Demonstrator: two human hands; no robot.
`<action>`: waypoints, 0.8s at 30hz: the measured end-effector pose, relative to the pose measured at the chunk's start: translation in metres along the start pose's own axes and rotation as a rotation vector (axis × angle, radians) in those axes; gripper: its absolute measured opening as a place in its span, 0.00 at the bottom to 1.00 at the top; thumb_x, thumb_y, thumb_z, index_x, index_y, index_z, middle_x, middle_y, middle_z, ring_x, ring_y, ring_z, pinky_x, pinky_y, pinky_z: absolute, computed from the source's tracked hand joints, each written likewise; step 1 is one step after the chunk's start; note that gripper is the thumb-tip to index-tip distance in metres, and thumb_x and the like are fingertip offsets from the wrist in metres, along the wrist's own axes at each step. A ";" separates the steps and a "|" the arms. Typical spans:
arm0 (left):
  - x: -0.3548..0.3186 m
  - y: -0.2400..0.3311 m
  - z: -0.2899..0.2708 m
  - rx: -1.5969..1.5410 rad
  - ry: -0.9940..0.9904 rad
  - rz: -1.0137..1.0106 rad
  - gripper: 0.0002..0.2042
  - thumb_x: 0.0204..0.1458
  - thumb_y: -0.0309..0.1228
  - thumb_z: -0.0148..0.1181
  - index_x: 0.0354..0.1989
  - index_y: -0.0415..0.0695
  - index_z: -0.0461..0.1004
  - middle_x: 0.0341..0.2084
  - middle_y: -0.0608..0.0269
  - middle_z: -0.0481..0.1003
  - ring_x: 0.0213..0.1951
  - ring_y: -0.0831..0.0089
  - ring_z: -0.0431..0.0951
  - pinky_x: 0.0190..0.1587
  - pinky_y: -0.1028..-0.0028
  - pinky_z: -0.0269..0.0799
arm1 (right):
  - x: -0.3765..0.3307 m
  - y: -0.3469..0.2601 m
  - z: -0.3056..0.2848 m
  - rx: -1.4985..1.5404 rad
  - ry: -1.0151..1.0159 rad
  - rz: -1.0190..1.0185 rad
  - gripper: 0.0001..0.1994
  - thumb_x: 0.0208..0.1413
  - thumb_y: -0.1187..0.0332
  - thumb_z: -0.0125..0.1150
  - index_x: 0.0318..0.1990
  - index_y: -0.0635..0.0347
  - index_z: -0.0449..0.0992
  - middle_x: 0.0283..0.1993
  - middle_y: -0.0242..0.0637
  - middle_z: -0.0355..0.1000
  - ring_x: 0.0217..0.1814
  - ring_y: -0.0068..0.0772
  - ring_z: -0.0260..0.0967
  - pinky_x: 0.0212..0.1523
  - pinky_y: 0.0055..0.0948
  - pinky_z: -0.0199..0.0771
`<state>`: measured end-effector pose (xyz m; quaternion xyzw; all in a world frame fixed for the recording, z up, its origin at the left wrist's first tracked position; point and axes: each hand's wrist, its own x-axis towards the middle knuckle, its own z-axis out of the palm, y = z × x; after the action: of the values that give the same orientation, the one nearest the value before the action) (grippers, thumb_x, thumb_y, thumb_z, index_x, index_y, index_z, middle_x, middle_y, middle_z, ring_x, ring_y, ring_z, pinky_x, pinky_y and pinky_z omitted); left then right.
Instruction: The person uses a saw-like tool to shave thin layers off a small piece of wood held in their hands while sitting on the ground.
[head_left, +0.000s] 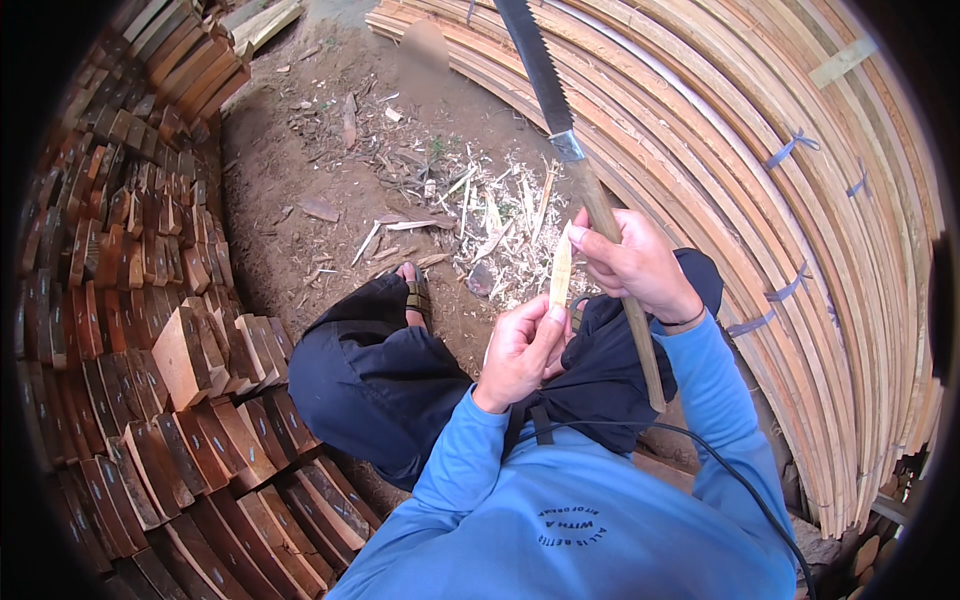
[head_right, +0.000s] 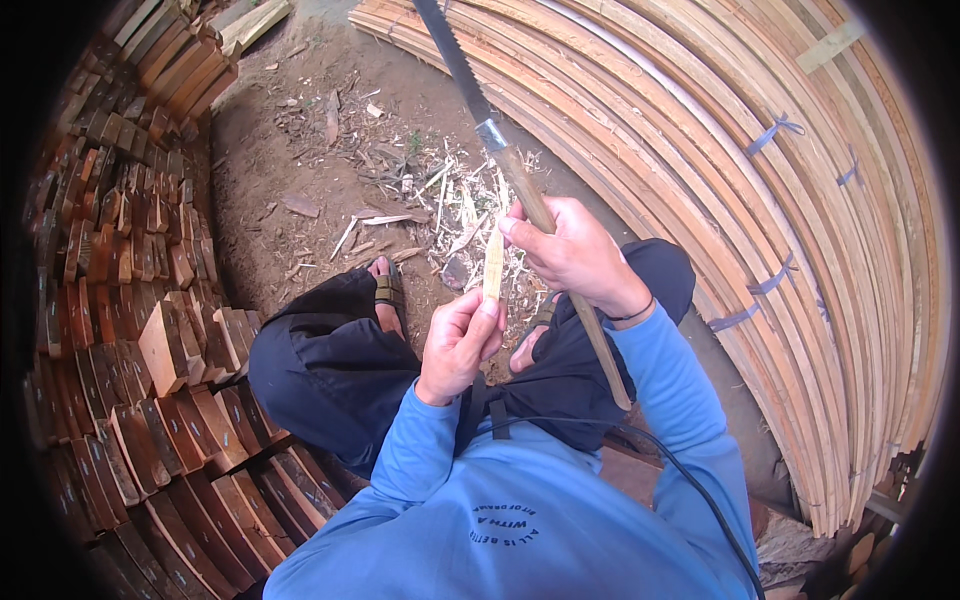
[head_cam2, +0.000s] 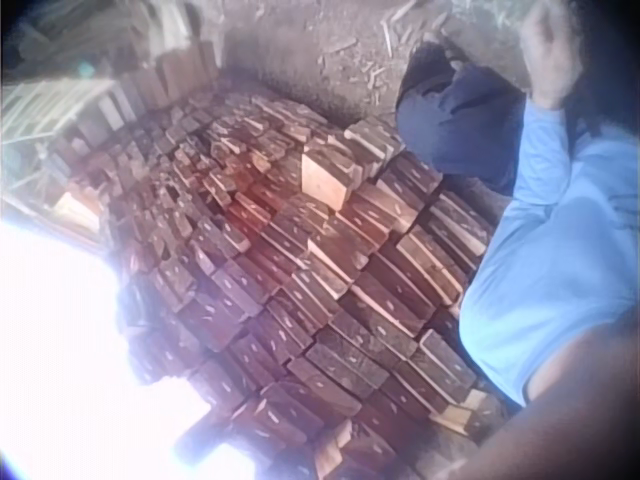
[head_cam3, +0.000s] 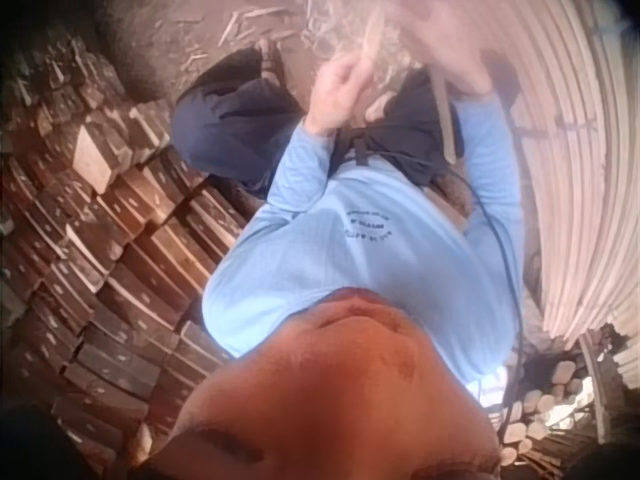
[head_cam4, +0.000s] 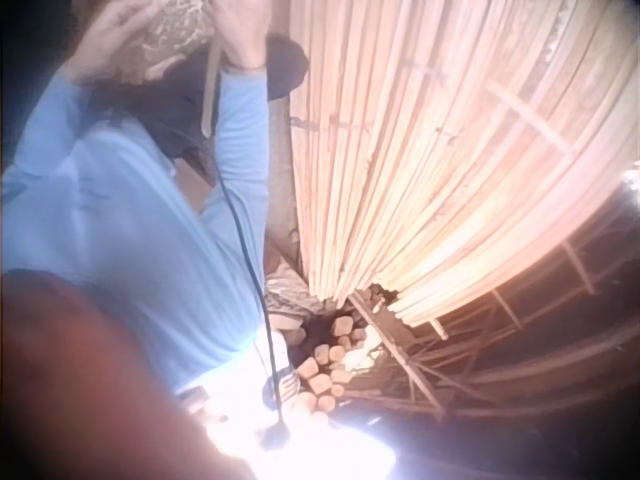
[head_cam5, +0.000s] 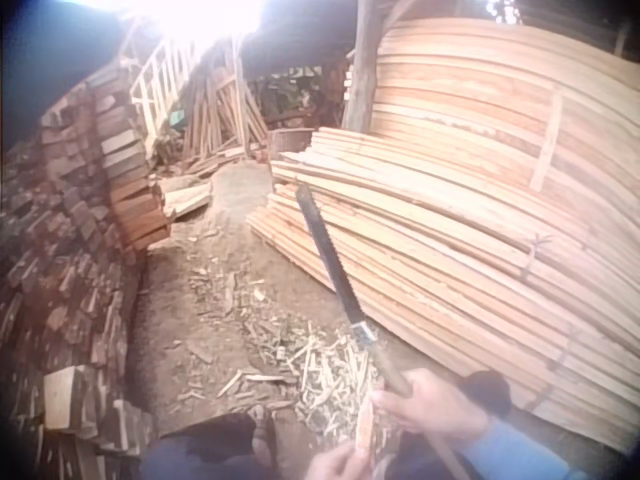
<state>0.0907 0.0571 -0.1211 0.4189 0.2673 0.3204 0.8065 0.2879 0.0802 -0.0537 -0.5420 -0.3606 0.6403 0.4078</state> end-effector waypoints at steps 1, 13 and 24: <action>0.001 0.000 0.001 -0.006 0.002 -0.003 0.15 0.71 0.35 0.47 0.33 0.40 0.70 0.17 0.76 0.62 0.17 0.88 0.55 0.20 0.81 0.48 | 0.001 0.001 0.000 0.012 -0.005 -0.002 0.11 0.68 0.62 0.59 0.40 0.61 0.71 0.16 0.16 0.56 0.13 0.08 0.47 0.14 0.19 0.43; 0.001 0.000 -0.014 -0.239 0.204 0.123 0.16 0.72 0.37 0.45 0.33 0.40 0.70 0.15 0.75 0.61 0.16 0.88 0.55 0.20 0.82 0.50 | -0.025 0.001 -0.026 -0.684 0.343 -0.251 0.27 0.70 0.47 0.50 0.25 0.62 0.66 0.13 0.36 0.55 0.11 0.37 0.54 0.17 0.36 0.51; -0.008 0.017 -0.018 -0.429 0.129 -0.005 0.18 0.72 0.41 0.41 0.33 0.42 0.66 0.10 0.72 0.60 0.14 0.83 0.53 0.21 0.77 0.50 | -0.058 0.027 -0.037 -1.189 0.137 -0.293 0.27 0.65 0.45 0.56 0.24 0.62 0.67 0.16 0.52 0.57 0.19 0.59 0.62 0.21 0.45 0.59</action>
<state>0.0675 0.0681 -0.1144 0.2158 0.2449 0.3940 0.8592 0.3252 0.0167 -0.0605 -0.6611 -0.6998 0.2304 0.1417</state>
